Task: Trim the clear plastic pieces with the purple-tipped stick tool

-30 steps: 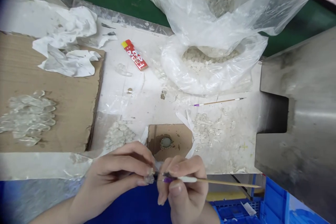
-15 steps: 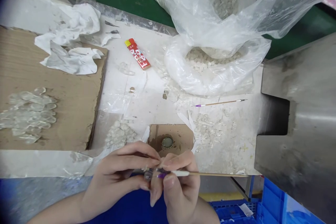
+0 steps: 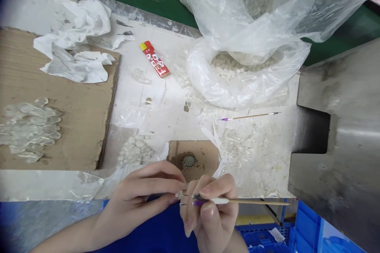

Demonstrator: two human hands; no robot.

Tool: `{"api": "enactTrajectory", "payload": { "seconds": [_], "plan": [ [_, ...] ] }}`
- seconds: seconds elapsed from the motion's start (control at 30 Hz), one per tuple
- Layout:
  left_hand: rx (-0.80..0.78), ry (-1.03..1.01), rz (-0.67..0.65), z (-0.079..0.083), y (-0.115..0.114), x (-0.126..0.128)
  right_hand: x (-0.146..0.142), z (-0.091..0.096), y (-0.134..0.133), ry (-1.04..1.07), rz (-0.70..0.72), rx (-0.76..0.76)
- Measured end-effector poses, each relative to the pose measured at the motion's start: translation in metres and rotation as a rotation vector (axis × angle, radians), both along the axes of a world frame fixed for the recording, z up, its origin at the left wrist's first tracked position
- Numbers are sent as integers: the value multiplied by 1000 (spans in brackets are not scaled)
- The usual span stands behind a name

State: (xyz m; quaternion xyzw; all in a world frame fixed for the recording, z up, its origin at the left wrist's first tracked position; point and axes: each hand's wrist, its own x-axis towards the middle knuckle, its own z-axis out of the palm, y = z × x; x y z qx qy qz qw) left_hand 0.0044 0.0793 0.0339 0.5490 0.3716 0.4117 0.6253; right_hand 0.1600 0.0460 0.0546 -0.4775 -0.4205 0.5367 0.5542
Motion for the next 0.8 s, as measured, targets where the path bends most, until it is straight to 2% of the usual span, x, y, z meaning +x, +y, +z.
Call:
{"api": "enactTrajectory", "payload": {
  "seconds": [0.07,0.13,0.3,0.43,0.6,0.8],
  "plan": [
    [-41,18,19,0,2,-1,-2,2,4,175,-6,20],
    [-63,15,55,0,2,-2,-1,4,7,237,-17,28],
    [-101,-59,112,0,-7,-7,9,1,9,121,-70,76],
    [-233,-196,62,3,-5,-9,10,-2,7,-32,-114,136],
    [-438,-236,22,10,3,-8,2,-4,4,-136,-132,202],
    [-501,-309,-10,8,0,-8,-6,-7,4,-97,-96,238]
  ]
}}
